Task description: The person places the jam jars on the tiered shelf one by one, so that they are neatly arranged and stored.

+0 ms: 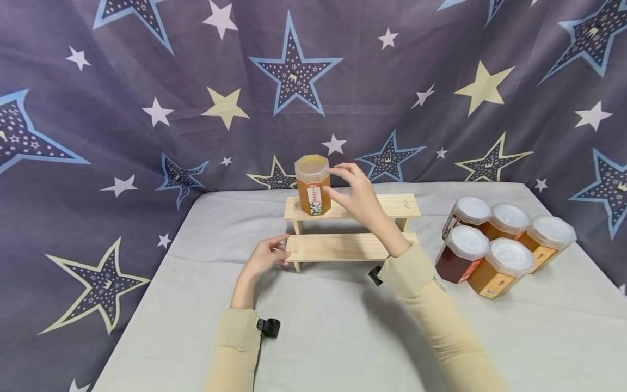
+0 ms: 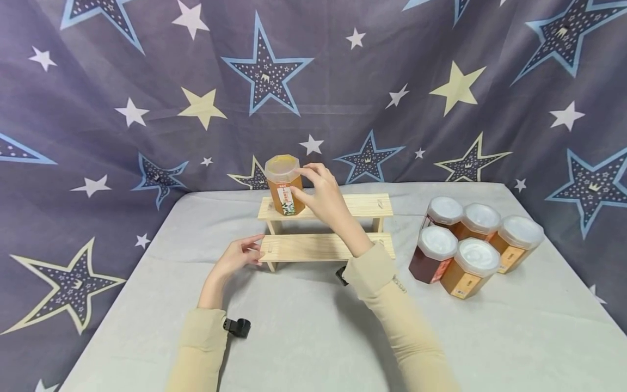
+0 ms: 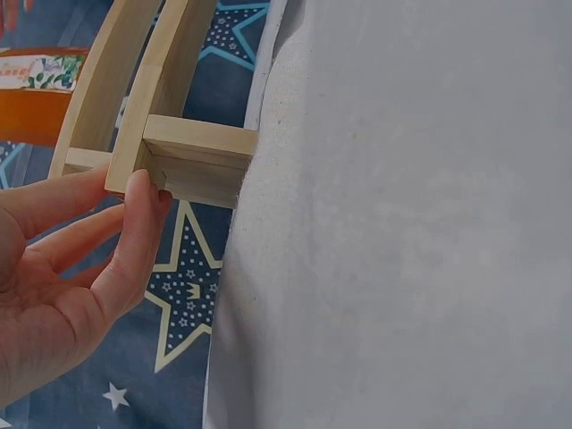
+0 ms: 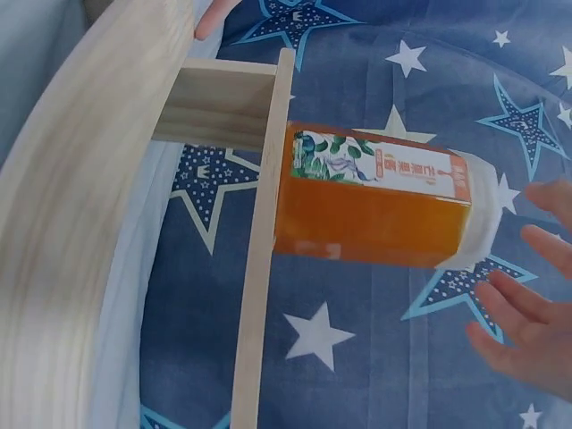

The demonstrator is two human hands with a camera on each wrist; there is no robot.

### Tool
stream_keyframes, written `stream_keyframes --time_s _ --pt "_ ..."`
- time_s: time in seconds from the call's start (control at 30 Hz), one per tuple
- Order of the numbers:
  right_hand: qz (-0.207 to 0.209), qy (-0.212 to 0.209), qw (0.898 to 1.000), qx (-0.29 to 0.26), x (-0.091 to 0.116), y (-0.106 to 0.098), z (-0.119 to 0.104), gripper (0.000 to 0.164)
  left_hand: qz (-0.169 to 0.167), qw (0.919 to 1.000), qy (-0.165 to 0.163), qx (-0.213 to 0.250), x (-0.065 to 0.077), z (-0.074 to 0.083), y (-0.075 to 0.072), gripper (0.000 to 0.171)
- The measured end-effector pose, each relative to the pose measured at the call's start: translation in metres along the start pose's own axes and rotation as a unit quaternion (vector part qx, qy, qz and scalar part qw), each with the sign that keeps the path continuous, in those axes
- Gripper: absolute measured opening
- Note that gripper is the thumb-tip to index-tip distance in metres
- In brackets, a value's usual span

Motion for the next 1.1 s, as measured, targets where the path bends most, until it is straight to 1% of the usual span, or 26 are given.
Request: stream_keyframes --time_s 0.17,0.27,0.43,0.57,0.8,1.0,1.1 --pt "-0.022 -0.014 1.0 0.011 0.013 -0.01 -0.001 0.035 -0.001 1.0 0.004 0.001 0.0 0.002 0.0 0.052" --pt "-0.024 -0.024 0.999 0.016 0.021 -0.018 -0.001 0.034 0.003 1.0 0.002 0.004 0.0 0.003 0.0 0.052" --pt "-0.018 -0.022 0.999 0.03 0.034 -0.035 0.0 0.035 0.005 0.9999 -0.003 0.012 -0.001 0.002 0.0 0.052" --pt "-0.017 -0.007 0.999 0.035 0.045 -0.051 0.006 0.035 0.001 0.9999 -0.005 0.016 -0.001 0.001 0.0 0.052" --pt "-0.043 0.027 0.998 0.022 0.065 -0.073 0.021 0.036 0.0 0.9999 -0.007 0.012 0.001 0.001 0.0 0.052" --pt "-0.044 0.054 0.996 0.051 0.082 -0.094 0.031 0.034 -0.001 0.9998 -0.009 0.017 0.001 0.001 0.0 0.051" --pt "-0.053 0.074 0.994 0.058 0.089 -0.104 0.036 0.035 0.003 0.9998 -0.011 0.017 0.0 0.002 0.0 0.051"
Point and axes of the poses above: each hand's wrist, its own x-axis away from the middle knuckle, its own y-axis out of the palm, z = x × y, the point moved 7 cm from there along -x, towards the middle knuckle, and after that the axes turned 10 degrees about -y, right-handed, at the moved point
